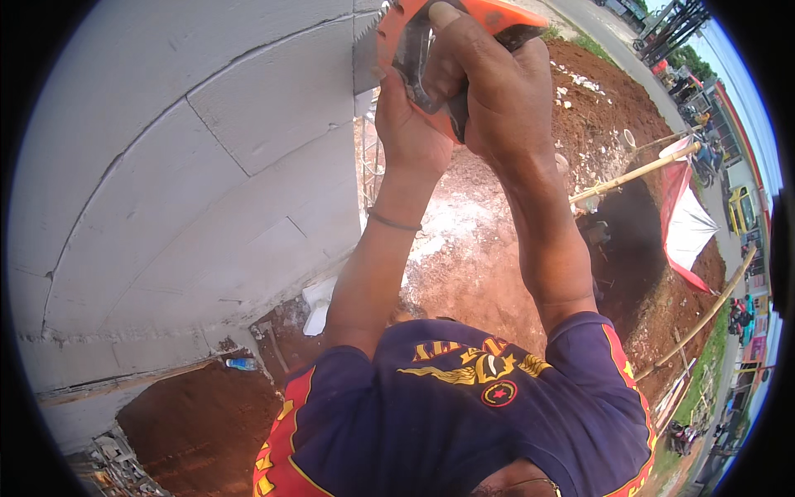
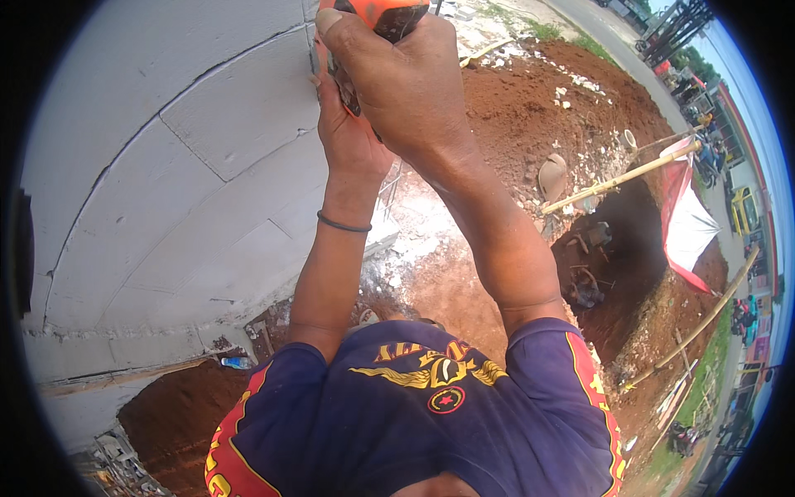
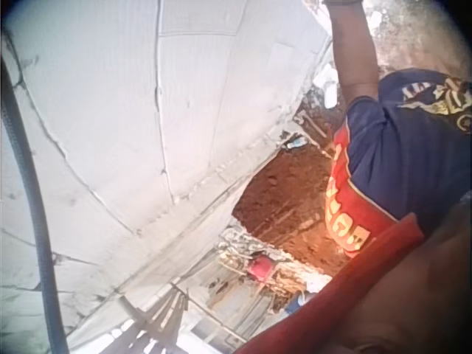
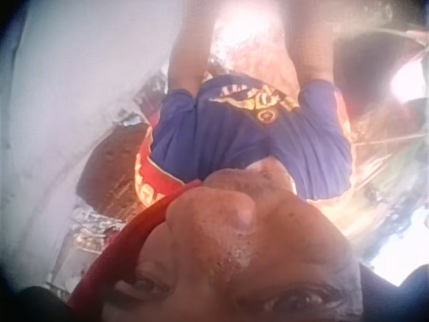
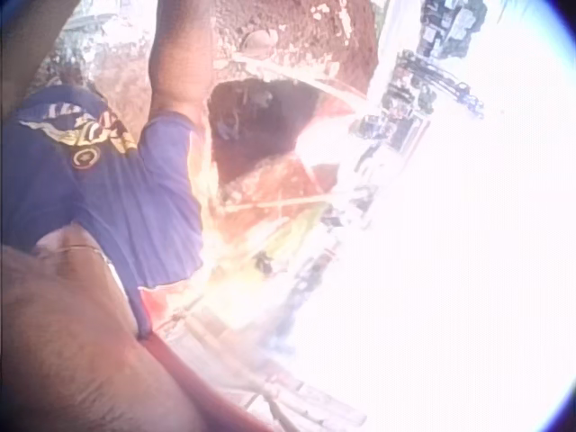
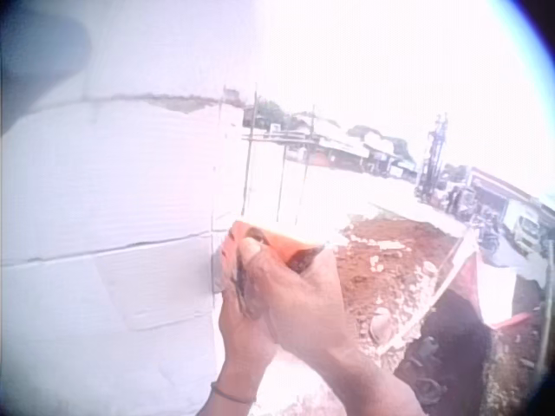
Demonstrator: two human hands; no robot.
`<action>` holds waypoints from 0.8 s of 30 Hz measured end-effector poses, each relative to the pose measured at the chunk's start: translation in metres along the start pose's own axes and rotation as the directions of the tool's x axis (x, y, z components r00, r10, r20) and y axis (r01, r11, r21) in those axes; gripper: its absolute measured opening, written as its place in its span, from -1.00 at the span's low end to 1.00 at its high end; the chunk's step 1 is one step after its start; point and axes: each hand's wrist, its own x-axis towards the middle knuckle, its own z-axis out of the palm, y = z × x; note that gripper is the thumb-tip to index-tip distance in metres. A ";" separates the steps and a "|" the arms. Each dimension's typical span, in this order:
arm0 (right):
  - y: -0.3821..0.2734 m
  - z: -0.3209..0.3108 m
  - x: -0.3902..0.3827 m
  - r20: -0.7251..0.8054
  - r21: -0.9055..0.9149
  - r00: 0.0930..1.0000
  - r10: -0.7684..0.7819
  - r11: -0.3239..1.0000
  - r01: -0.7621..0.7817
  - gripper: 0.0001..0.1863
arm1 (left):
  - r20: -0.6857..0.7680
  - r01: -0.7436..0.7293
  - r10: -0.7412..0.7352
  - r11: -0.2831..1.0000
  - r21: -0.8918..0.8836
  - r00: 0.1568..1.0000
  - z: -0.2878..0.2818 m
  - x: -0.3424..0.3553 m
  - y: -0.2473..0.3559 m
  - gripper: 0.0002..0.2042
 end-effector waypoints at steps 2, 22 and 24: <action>-0.005 -0.004 -0.011 -0.037 0.074 0.999 0.022 0.997 -0.019 -0.86 | 0.028 0.084 -0.087 0.993 0.082 0.996 -0.006 -0.009 -0.002 -0.39; -0.081 -0.034 -0.015 0.041 0.263 0.960 -0.277 0.930 0.257 -0.75 | 0.249 0.216 -0.163 0.955 -0.202 0.955 0.047 -0.023 -0.029 -0.59; -0.079 -0.052 0.007 0.210 0.293 0.946 -0.247 0.939 0.180 -0.73 | 0.404 0.239 -0.081 0.902 -0.359 0.911 0.050 -0.011 -0.018 -0.62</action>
